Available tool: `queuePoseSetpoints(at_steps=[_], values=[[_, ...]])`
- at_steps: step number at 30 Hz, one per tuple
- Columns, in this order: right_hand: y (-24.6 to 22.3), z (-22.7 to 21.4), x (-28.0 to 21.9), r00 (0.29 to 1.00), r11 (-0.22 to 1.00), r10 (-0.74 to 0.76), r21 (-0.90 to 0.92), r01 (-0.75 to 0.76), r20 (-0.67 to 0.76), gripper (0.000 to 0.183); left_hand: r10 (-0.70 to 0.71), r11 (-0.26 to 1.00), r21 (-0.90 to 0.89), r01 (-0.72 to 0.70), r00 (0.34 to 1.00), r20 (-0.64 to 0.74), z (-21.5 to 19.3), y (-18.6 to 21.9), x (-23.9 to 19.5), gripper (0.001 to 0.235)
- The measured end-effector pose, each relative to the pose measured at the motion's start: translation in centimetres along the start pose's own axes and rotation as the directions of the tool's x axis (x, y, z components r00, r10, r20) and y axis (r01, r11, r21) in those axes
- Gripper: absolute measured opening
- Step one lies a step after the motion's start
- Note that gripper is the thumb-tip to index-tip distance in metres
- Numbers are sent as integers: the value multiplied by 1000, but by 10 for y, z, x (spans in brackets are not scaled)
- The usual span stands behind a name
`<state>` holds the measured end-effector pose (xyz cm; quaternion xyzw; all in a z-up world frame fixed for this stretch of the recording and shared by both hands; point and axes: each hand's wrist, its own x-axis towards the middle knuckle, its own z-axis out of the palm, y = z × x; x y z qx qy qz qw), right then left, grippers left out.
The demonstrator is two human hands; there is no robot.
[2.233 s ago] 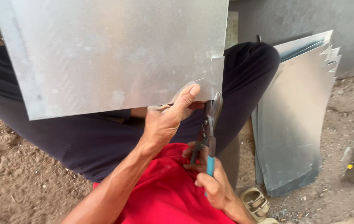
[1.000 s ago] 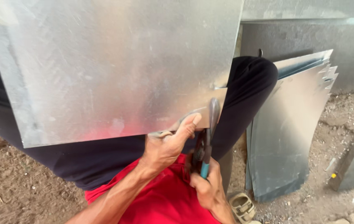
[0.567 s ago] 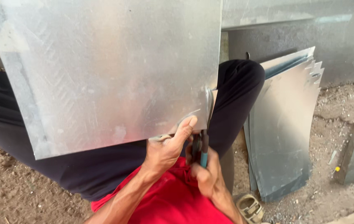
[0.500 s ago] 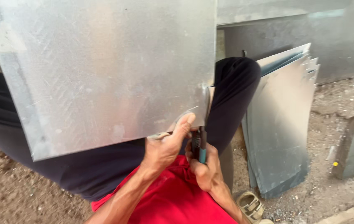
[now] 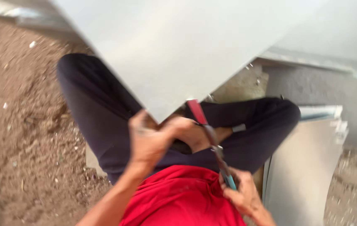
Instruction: The person cuts small rectangular notches into the corners and edges of several thin metal sheets using a pair of hand snips.
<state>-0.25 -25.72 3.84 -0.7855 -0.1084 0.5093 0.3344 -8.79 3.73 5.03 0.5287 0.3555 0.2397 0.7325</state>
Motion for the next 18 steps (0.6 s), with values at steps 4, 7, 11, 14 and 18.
queuePoseSetpoints(at_steps=[4, 7, 11, 14, 18], values=[[10, 3, -3, 996, 997, 0, 78, 7, -87, 15, -168, 960, -239, 149, 984, -61, 35, -9, -7, 25], [-5, -12, 1, 989, 997, -75, -30, 72, -126, 14, -298, 870, -415, 265, 955, -15, 38, -12, -5, 24], [-32, -33, 10, 983, 953, -167, -268, 141, -79, 14, -33, 998, -56, 33, 999, 8, 39, -9, 0, 30], [-40, -34, 15, 973, 951, -222, -237, 200, -68, 14, -192, 977, -104, 189, 981, -20, 42, -7, -2, 32], [-47, -41, 18, 978, 937, -205, -296, 187, -31, 15, -362, 798, 546, 255, 927, 97, 26, -2, 0, 24]])
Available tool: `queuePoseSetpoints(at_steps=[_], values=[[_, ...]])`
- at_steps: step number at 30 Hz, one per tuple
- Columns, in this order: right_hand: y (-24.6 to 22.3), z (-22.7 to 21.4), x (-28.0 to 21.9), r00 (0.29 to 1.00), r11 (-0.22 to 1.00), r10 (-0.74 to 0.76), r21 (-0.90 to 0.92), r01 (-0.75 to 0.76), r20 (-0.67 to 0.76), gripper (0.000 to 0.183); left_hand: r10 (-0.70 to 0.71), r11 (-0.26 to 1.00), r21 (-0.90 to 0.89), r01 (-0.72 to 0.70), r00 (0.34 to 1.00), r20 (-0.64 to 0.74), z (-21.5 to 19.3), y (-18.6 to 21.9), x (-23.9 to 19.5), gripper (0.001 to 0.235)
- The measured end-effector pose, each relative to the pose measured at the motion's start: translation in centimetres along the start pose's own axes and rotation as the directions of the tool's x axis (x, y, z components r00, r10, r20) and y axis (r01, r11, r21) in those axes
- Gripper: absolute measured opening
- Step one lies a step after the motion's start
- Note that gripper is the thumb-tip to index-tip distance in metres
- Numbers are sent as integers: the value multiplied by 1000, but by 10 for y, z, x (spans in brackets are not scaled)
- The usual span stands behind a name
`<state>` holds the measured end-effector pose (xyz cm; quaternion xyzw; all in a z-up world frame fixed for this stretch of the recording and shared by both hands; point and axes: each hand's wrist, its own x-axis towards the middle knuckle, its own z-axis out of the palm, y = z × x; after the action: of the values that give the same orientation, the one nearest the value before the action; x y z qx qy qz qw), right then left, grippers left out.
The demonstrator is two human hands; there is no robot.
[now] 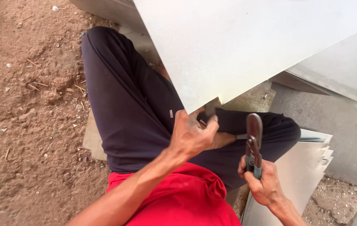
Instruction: The person cuts small rectangular notches into the corners and edges of several thin metal sheets using a pair of hand snips.
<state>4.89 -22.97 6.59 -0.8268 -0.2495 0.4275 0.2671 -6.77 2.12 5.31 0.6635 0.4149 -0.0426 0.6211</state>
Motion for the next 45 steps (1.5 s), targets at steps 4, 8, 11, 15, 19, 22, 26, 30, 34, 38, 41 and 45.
queuePoseSetpoints(at_steps=[4, 8, 11, 15, 19, 22, 26, 30, 34, 38, 41, 45], values=[[-7, -16, 12, 967, 977, 32, -211, 23, 252, 36, 433, 681, -473, -559, 829, -355, -30, -12, -13, 50], [-33, -17, 37, 811, 970, 88, 137, -203, 578, 89, 162, 492, -821, -289, 957, -239, -39, -24, -7, 61], [-65, -11, 64, 727, 937, 268, 4, -349, 632, 105, 157, 478, -834, -277, 961, -229, -36, -32, -1, 65], [-98, -11, 79, 687, 919, 343, -77, -387, 641, 110, 139, 523, -807, -273, 962, -236, -37, -38, 2, 66], [-104, -21, 84, 673, 950, 267, -71, -304, 690, 107, 91, 541, -813, -216, 976, -198, -42, -37, 4, 64], [-103, -21, 89, 663, 910, 399, -185, -370, 633, 96, 76, 525, -832, -181, 983, -166, -44, -35, 3, 63], [-97, -18, 96, 777, 985, 162, -146, -91, 609, 63, 69, 520, -836, -176, 984, -164, -44, -34, 4, 65], [-90, -19, 100, 769, 933, 324, -320, -164, 551, 34, 52, 513, -848, -136, 991, -127, -47, -36, 3, 66], [-72, -21, 99, 781, 941, 281, -318, -111, 557, 28, 102, 548, -809, -214, 977, -189, -49, -43, 3, 58], [-52, -34, 75, 637, 855, 406, -27, -518, 655, 87, 126, 534, -819, -211, 977, -170, -37, -43, 10, 54], [-45, -3, 21, 859, 921, 11, 329, -207, 511, 86, 156, 555, -803, -217, 975, -155, -15, -30, 16, 51], [-54, 24, -7, 839, 857, 309, 250, -450, 448, 96, 141, 577, -799, -167, 985, -104, 1, -24, 12, 48]])
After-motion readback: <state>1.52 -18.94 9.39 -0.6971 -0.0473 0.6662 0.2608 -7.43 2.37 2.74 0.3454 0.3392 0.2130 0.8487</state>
